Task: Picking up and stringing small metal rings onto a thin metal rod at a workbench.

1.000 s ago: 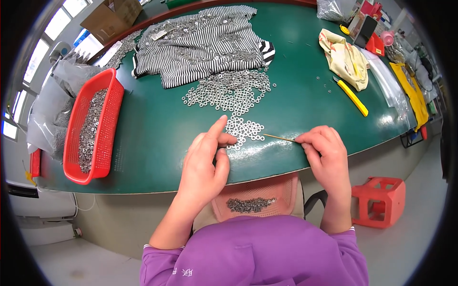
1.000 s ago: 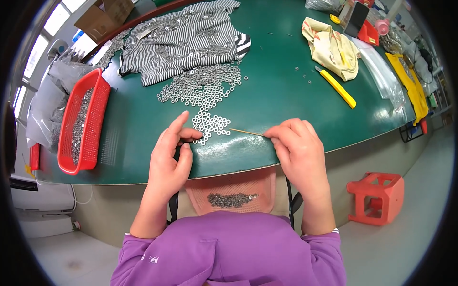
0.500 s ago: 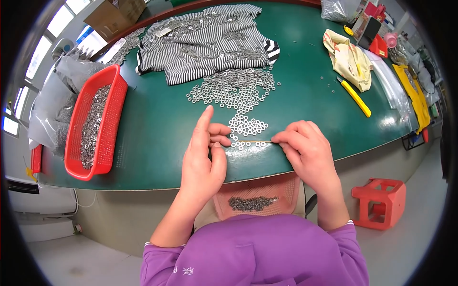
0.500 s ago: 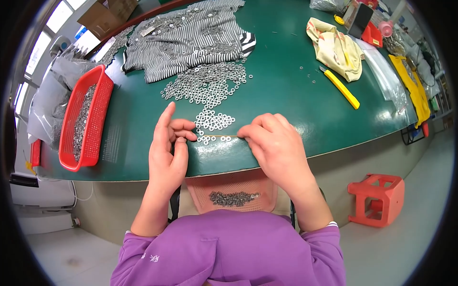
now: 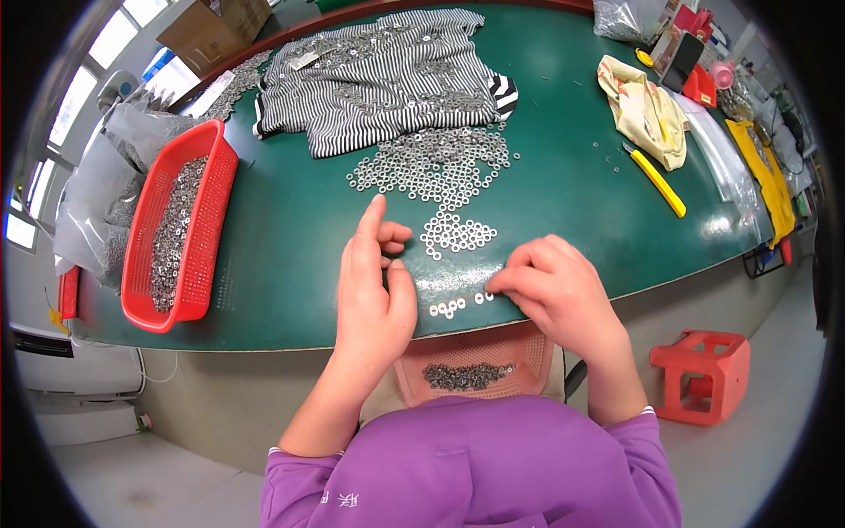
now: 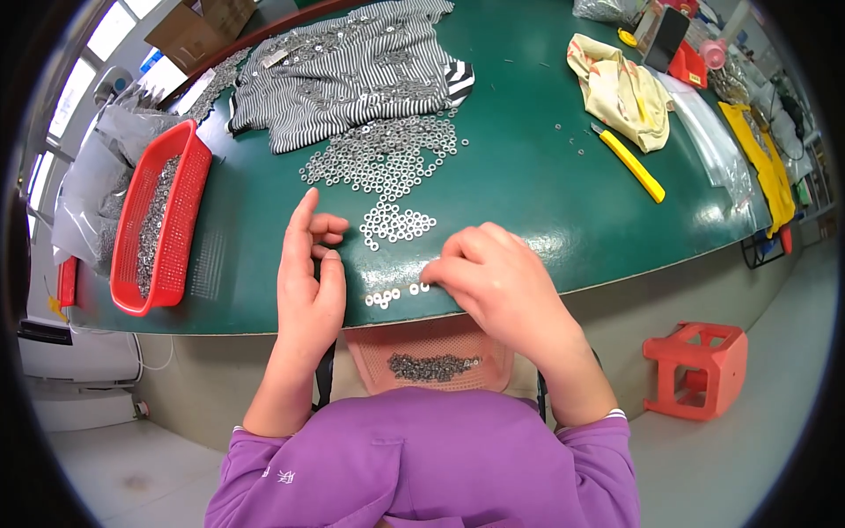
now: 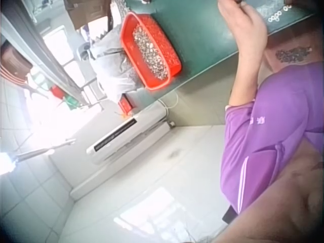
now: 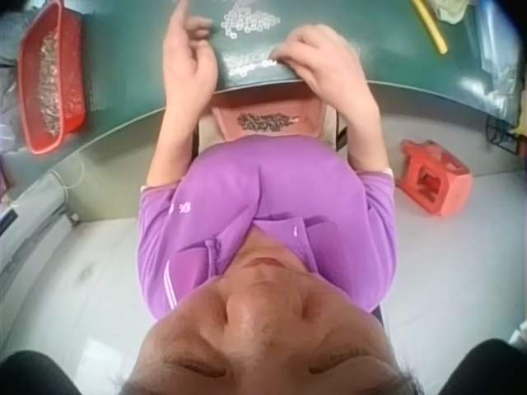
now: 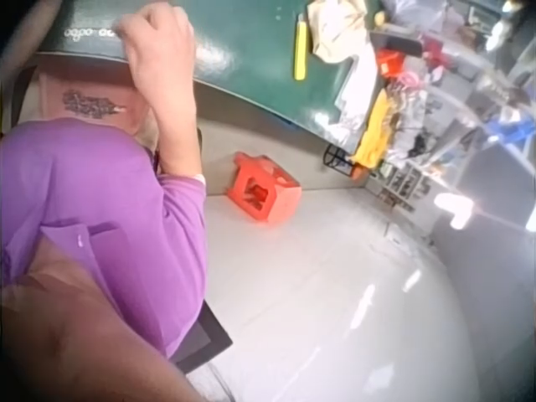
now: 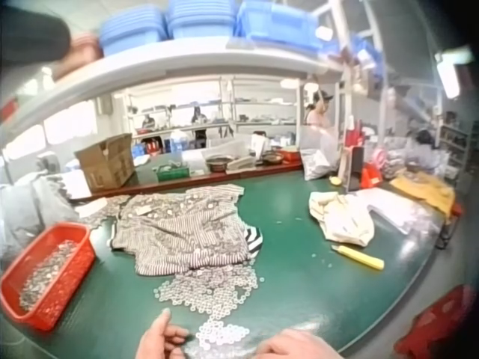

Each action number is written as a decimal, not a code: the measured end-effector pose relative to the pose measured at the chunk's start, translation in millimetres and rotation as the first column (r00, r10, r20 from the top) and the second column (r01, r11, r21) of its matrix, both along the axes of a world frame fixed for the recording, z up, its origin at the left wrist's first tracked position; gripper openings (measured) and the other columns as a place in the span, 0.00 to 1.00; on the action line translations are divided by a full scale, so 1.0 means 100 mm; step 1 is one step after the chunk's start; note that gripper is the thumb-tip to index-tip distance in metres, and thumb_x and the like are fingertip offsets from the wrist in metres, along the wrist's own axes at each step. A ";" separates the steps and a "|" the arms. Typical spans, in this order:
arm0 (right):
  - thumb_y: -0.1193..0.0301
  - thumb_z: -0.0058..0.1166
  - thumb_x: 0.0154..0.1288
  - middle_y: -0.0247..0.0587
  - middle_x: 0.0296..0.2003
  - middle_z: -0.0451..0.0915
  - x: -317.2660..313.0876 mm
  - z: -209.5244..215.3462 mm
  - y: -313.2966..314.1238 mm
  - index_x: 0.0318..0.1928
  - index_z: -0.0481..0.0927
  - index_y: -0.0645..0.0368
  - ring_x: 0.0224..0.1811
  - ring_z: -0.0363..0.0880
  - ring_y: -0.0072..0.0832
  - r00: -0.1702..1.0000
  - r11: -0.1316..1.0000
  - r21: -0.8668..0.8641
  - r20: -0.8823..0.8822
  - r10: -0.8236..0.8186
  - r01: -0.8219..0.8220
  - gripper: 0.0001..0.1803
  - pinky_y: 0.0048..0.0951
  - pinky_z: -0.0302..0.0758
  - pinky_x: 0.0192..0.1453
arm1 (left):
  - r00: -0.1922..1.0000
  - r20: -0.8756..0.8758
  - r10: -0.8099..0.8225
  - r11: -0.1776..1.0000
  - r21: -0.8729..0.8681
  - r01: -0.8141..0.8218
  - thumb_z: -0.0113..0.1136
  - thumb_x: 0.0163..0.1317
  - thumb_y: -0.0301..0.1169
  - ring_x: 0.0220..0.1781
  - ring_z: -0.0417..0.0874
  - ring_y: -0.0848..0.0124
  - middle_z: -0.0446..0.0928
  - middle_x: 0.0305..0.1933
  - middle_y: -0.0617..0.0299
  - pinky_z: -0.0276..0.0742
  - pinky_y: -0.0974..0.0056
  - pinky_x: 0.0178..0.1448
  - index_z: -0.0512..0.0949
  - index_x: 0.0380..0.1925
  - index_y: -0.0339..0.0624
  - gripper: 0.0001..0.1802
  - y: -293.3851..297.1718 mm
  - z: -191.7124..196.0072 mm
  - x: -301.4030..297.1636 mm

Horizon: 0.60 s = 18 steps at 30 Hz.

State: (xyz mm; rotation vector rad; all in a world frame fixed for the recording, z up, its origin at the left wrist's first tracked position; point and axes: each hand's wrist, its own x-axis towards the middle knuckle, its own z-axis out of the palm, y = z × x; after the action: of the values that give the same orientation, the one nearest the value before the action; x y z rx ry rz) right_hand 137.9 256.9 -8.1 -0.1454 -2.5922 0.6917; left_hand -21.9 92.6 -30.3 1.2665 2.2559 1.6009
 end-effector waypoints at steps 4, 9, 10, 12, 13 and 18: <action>0.79 0.63 0.52 0.32 0.33 0.77 0.20 0.06 0.06 0.37 0.85 0.51 0.38 0.76 0.34 0.983 0.985 -0.045 0.069 0.172 -0.170 0.12 0.33 0.73 0.42 | 0.988 -0.155 -0.023 0.998 -0.060 0.013 0.48 0.56 0.13 0.48 0.75 0.59 0.77 0.48 0.52 0.72 0.57 0.56 0.58 0.71 0.34 0.38 0.02 0.03 0.02; 0.80 0.61 0.53 0.36 0.34 0.78 0.35 0.06 0.23 0.37 0.84 0.53 0.39 0.77 0.37 0.985 0.985 -0.036 -0.044 -0.169 0.167 0.10 0.36 0.75 0.43 | 0.968 -0.249 -0.032 0.997 -0.081 0.012 0.48 0.55 0.13 0.48 0.76 0.58 0.78 0.48 0.53 0.72 0.55 0.56 0.58 0.71 0.33 0.38 0.03 0.01 0.01; 0.80 0.61 0.54 0.37 0.34 0.78 0.36 0.04 0.26 0.36 0.84 0.55 0.39 0.77 0.37 0.958 0.960 -0.019 -0.071 -0.279 0.279 0.09 0.36 0.75 0.43 | 0.959 -0.279 -0.039 0.996 -0.083 0.016 0.49 0.55 0.13 0.48 0.76 0.58 0.78 0.48 0.53 0.72 0.55 0.57 0.58 0.70 0.33 0.38 0.03 0.01 0.00; 0.80 0.60 0.55 0.37 0.34 0.78 0.37 0.02 0.31 0.36 0.84 0.56 0.38 0.77 0.37 0.932 0.933 -0.020 -0.052 -0.359 0.359 0.08 0.36 0.75 0.42 | 0.971 -0.233 -0.058 0.994 -0.103 0.035 0.49 0.55 0.13 0.48 0.76 0.59 0.79 0.48 0.54 0.72 0.55 0.57 0.59 0.70 0.34 0.38 0.02 0.02 0.01; 0.80 0.60 0.55 0.37 0.34 0.78 0.36 0.00 0.32 0.36 0.84 0.56 0.38 0.77 0.36 0.923 0.924 -0.001 -0.048 -0.381 0.381 0.08 0.36 0.75 0.42 | 0.980 -0.186 -0.075 0.991 -0.123 0.052 0.49 0.55 0.13 0.48 0.77 0.59 0.79 0.48 0.55 0.72 0.54 0.57 0.59 0.70 0.34 0.38 0.01 0.03 0.01; 0.80 0.60 0.56 0.36 0.34 0.77 0.29 0.01 0.26 0.37 0.84 0.55 0.39 0.76 0.36 0.935 0.935 0.027 -0.035 -0.353 0.354 0.09 0.36 0.75 0.42 | 0.955 -0.217 -0.200 0.976 -0.133 0.175 0.46 0.55 0.11 0.50 0.77 0.63 0.80 0.47 0.57 0.73 0.59 0.58 0.60 0.70 0.37 0.38 0.01 0.07 -0.01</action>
State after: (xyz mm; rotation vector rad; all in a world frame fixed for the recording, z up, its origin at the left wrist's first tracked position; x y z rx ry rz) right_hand 166.7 282.9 -6.9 -0.5719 -2.4536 0.5137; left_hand -22.7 93.8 -23.0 1.6532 2.2313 1.3038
